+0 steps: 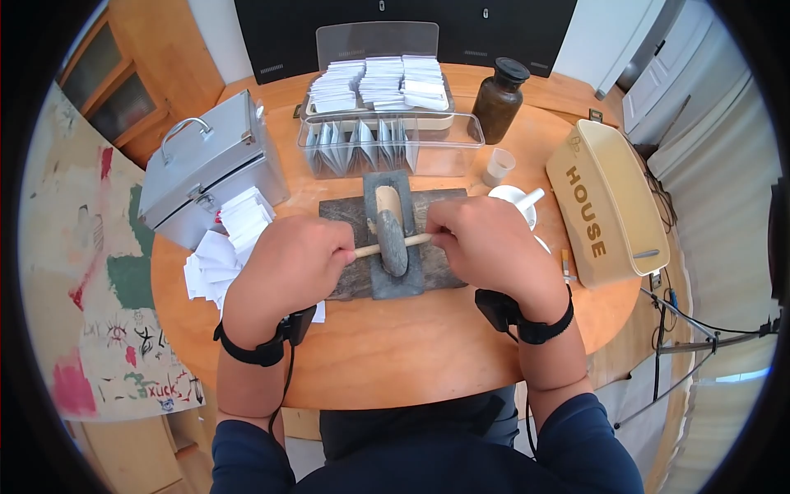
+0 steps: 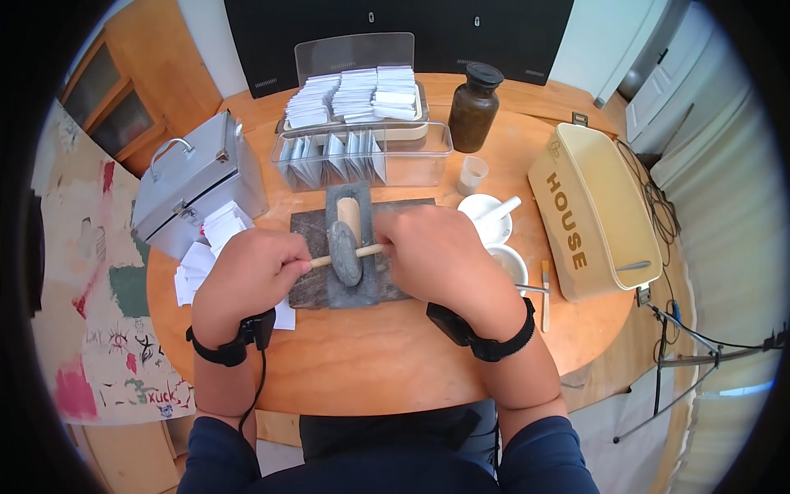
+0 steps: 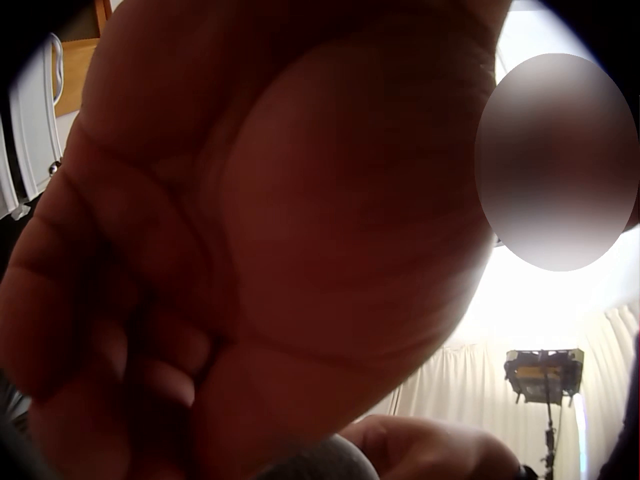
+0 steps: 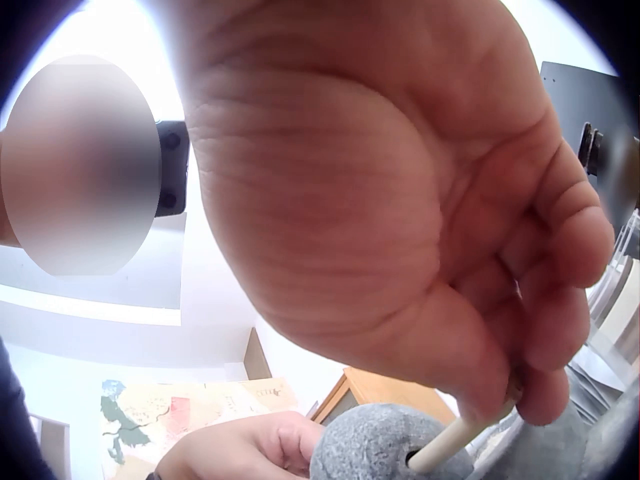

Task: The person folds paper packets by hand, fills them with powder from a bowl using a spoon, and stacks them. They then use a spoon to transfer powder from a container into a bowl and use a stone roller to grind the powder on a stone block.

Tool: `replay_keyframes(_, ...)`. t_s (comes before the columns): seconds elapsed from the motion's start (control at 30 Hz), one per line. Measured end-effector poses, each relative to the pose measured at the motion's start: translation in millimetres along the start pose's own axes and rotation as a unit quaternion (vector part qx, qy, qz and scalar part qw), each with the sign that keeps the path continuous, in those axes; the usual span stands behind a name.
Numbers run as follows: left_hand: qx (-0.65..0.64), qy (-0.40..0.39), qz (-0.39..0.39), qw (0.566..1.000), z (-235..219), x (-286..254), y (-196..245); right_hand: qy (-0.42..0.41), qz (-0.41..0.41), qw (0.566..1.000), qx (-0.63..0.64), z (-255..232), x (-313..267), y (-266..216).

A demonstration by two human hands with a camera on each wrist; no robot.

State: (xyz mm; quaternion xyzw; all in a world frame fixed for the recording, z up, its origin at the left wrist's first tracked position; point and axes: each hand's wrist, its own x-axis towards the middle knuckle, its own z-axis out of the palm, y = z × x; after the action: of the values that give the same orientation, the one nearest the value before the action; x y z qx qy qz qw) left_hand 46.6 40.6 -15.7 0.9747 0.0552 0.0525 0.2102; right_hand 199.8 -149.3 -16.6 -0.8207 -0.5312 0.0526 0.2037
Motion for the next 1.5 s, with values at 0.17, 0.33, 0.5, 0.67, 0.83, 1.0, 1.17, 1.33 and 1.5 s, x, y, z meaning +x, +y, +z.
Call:
replay_keyframes(0.17, 0.003, 0.113, -0.024, 0.993, 18.7, 13.3, -15.4, 0.073, 0.018, 0.997, -0.011, 14.7, 9.3, 9.8)
replay_keyframes(0.33, 0.008, 0.068, -0.009, 0.998, 8.2, 5.7, -6.7, 0.042, 0.011, 0.999, -0.005, 6.7, 5.7, 6.8)
replay_keyframes(0.5, 0.021, 0.002, 0.002, 1.0, 0.2, -3.7, -1.3, -0.002, -0.013, 1.0, 0.019, -4.1, -1.9, 0.8)
replay_keyframes(0.67, 0.013, 0.085, -0.04, 0.995, 14.4, 8.9, -8.1, 0.017, 0.042, 0.999, -0.023, 9.4, 10.1, 9.3)
replay_keyframes(0.83, 0.015, 0.148, -0.027, 0.988, 20.9, 14.0, -9.6, 0.092, 0.021, 0.995, -0.006, 19.5, 10.3, 12.2)
replay_keyframes(1.0, 0.037, 0.05, -0.01, 0.998, 3.1, -0.3, 1.4, 0.021, 0.016, 1.0, -0.006, 2.2, -1.2, 0.4)
replay_keyframes(1.17, 0.029, 0.078, -0.012, 0.996, 12.0, 4.7, -4.5, 0.044, 0.002, 0.999, -0.022, 7.9, 1.7, 3.1)
replay_keyframes(1.33, 0.011, 0.115, -0.028, 0.993, 17.6, 11.8, -11.7, 0.066, 0.028, 0.997, -0.029, 13.1, 7.7, 6.1)
replay_keyframes(1.5, 0.025, 0.001, -0.02, 0.999, 0.1, 0.5, -0.3, 0.012, 0.005, 1.0, -0.003, -1.0, -1.7, -1.0)
